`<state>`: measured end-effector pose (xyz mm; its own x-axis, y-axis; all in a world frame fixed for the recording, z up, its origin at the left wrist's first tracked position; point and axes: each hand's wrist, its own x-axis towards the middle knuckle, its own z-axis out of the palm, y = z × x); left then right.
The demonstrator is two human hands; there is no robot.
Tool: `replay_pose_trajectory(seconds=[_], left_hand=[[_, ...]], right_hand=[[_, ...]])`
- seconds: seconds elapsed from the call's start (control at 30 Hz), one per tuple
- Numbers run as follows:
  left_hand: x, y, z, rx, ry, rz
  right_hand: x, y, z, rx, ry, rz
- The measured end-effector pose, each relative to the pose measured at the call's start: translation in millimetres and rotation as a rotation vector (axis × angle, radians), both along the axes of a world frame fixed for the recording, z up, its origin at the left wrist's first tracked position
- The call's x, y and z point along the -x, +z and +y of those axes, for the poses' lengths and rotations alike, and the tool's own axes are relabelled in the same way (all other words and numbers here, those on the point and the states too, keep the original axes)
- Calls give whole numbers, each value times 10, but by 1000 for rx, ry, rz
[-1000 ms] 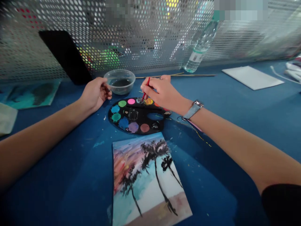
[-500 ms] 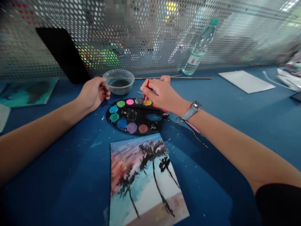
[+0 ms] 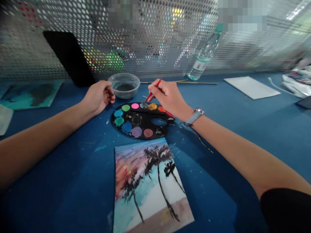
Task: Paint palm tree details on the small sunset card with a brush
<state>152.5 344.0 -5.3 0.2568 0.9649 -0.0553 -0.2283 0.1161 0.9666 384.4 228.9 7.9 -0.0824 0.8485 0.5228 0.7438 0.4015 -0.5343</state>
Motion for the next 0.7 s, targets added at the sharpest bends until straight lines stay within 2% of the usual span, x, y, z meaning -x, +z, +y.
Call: replay_pose_trajectory(seconds=[0.13,0.3,0.43,0.6,0.7], left_hand=[[2,-3,1,3,0,-3],[4,5,-3,-6,-3,0],[4,8,-6,-11,-4,2],[0,3,-2,-14,-3,9],[-1,1,5,-23,-5,15]], right_hand=[[12,-23,-8,-49,-27,-180],[58,-36,-46,-81,-63,-138],[68,-35,-51,-60,-64,-230],[61,-38,-45,-76,-42,-224],[68,-37,-67,-69,-33,-330]])
